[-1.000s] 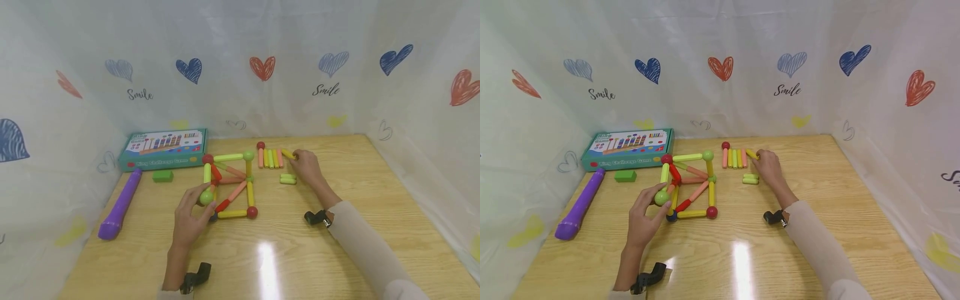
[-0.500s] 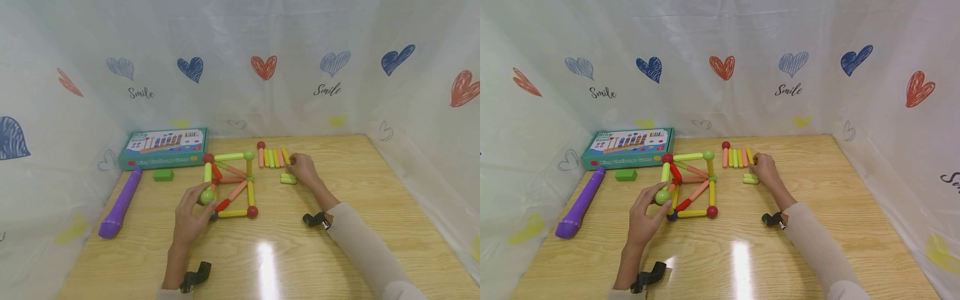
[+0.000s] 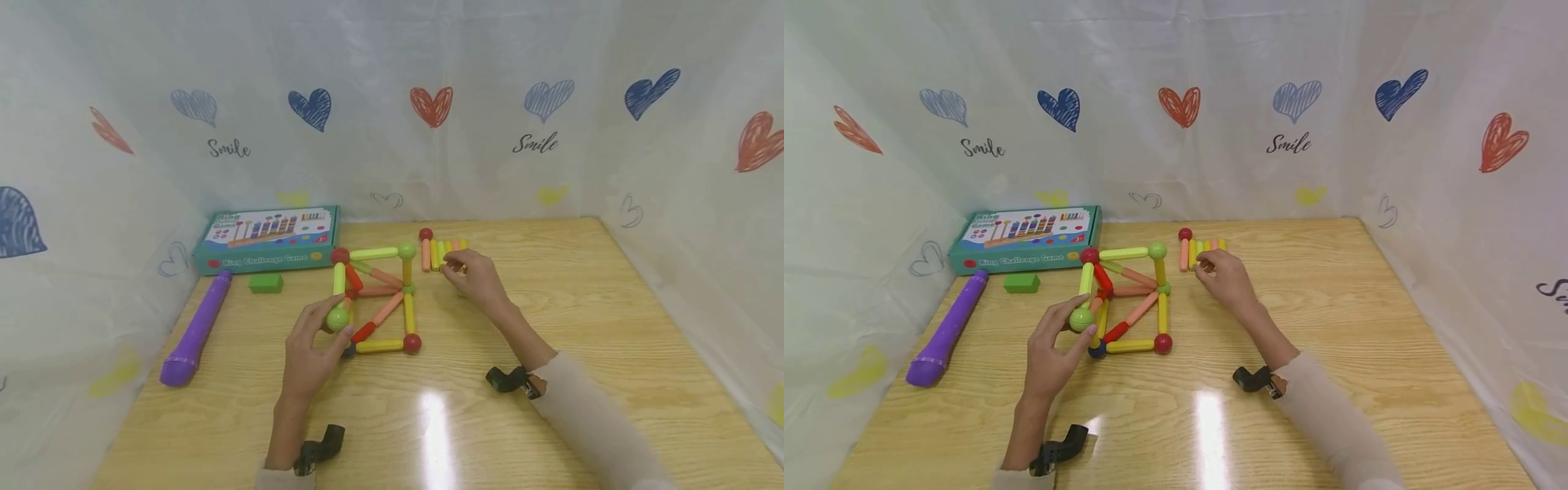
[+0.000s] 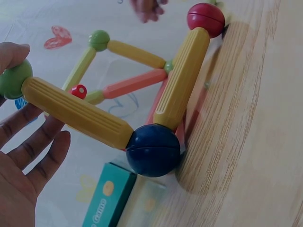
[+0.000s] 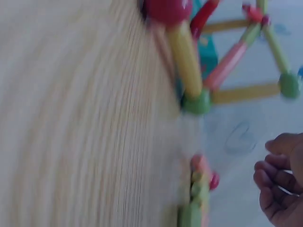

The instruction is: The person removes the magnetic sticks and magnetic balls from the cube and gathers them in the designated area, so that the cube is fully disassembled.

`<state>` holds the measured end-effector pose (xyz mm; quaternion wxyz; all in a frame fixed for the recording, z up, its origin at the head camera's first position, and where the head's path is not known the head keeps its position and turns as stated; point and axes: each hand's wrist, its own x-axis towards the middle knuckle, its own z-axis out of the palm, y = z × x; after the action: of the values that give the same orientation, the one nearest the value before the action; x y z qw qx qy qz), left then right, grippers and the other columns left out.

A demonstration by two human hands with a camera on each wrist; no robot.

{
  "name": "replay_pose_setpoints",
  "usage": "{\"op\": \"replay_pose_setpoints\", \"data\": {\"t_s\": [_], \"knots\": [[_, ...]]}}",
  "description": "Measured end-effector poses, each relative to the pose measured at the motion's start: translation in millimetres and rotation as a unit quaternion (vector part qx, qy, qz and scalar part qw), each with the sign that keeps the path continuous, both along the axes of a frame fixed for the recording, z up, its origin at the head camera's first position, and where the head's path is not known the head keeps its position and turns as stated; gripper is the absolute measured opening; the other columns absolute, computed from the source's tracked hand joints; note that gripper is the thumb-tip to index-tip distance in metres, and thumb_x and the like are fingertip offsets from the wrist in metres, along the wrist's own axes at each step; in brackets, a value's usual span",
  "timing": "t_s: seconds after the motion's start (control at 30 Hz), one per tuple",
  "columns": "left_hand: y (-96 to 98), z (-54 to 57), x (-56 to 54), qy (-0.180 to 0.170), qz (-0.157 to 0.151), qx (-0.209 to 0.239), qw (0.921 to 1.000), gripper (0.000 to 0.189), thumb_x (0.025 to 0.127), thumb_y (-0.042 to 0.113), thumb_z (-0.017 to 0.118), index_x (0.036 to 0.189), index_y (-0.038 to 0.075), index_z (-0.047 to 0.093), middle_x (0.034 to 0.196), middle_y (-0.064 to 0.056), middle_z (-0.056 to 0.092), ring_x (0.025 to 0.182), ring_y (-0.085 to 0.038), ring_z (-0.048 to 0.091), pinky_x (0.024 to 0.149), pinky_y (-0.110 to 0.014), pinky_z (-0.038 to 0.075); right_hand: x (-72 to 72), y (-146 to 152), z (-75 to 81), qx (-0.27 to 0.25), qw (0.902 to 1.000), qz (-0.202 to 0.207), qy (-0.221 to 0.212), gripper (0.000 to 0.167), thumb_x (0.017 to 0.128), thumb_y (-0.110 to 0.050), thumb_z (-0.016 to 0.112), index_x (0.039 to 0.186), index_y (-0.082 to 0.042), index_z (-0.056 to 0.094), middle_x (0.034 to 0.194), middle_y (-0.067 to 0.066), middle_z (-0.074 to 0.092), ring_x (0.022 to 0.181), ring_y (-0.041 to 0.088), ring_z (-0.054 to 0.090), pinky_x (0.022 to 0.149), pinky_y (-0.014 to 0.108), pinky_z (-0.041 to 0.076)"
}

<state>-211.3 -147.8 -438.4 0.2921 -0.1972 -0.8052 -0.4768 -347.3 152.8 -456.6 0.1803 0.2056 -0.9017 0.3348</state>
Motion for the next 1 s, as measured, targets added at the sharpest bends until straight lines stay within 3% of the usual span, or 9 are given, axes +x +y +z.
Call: {"op": "replay_pose_setpoints", "data": {"t_s": [0.17, 0.3, 0.43, 0.53, 0.67, 0.87, 1.0], "knots": [[0.3, 1.0, -0.1, -0.004, 0.003, 0.001, 1.0000, 0.048, 0.081, -0.008, 0.076, 0.126, -0.004, 0.063, 0.111, -0.016, 0.061, 0.085, -0.018, 0.054, 0.076, -0.023, 0.046, 22.6, -44, 4.1, -0.049, 0.9897, 0.124, 0.053, 0.017, 0.090, -0.008, 0.075, 0.104, 0.001, 0.073, 0.093, 0.008, 0.072, 0.081, 0.019, 0.067, 0.069, 0.037, 0.057], [0.3, -1.0, -1.2, -0.005, 0.002, 0.006, 1.0000, 0.046, 0.080, -0.008, 0.076, 0.125, -0.005, 0.063, 0.112, -0.017, 0.061, 0.086, -0.018, 0.054, 0.076, -0.023, 0.046, 33.1, -79, 3.8, -0.071, 0.9813, 0.177, 0.029, 0.029, 0.092, -0.011, 0.074, 0.118, 0.002, 0.070, 0.097, 0.009, 0.072, 0.082, 0.019, 0.068, 0.071, 0.039, 0.059], [1.3, -3.4, -2.3, -0.004, -0.005, 0.012, 0.9999, 0.046, 0.080, -0.009, 0.076, 0.125, -0.006, 0.063, 0.113, -0.018, 0.062, 0.087, -0.018, 0.055, 0.076, -0.025, 0.047, 34.1, -105, -0.1, -0.099, 0.9790, 0.177, -0.011, 0.041, 0.092, -0.012, 0.074, 0.129, 0.002, 0.063, 0.101, 0.010, 0.071, 0.086, 0.020, 0.069, 0.075, 0.031, 0.059], [2.2, -4.7, -2.6, -0.004, -0.009, 0.014, 0.9999, 0.046, 0.080, -0.009, 0.076, 0.125, -0.006, 0.063, 0.114, -0.019, 0.062, 0.088, -0.018, 0.055, 0.076, -0.027, 0.048, 31.3, -119, -3.1, -0.113, 0.9785, 0.172, -0.014, 0.045, 0.091, -0.013, 0.076, 0.130, 0.001, 0.060, 0.102, 0.010, 0.070, 0.092, 0.021, 0.070, 0.081, 0.026, 0.057], [3.0, -4.6, -2.4, -0.007, -0.010, 0.015, 0.9998, 0.046, 0.081, -0.008, 0.076, 0.125, -0.005, 0.063, 0.114, -0.017, 0.062, 0.089, -0.018, 0.056, 0.076, -0.027, 0.049, 28.9, -129, -7.0, -0.117, 0.9786, 0.167, 0.025, 0.044, 0.089, -0.011, 0.077, 0.128, 0.000, 0.060, 0.100, 0.009, 0.070, 0.089, 0.019, 0.069, 0.080, 0.024, 0.057], [3.2, 1.0, -1.2, -0.005, -0.002, 0.004, 1.0000, 0.047, 0.081, -0.008, 0.076, 0.126, -0.004, 0.063, 0.113, -0.017, 0.062, 0.087, -0.019, 0.056, 0.076, -0.023, 0.048, 28.9, -128, -11.7, -0.095, 0.9764, 0.138, 0.136, 0.018, 0.084, -0.001, 0.077, 0.102, 0.001, 0.075, 0.095, 0.009, 0.068, 0.084, 0.019, 0.066, 0.074, 0.020, 0.056], [1.6, 1.3, -1.0, 0.001, 0.001, 0.006, 1.0000, 0.048, 0.079, -0.010, 0.077, 0.124, -0.005, 0.063, 0.112, -0.018, 0.062, 0.086, -0.018, 0.056, 0.076, -0.023, 0.048, 31.5, -122, -11.7, -0.062, 0.9762, 0.141, 0.153, 0.017, 0.083, -0.003, 0.075, 0.100, -0.001, 0.076, 0.107, 0.013, 0.070, 0.091, 0.021, 0.067, 0.074, 0.017, 0.055]]}}
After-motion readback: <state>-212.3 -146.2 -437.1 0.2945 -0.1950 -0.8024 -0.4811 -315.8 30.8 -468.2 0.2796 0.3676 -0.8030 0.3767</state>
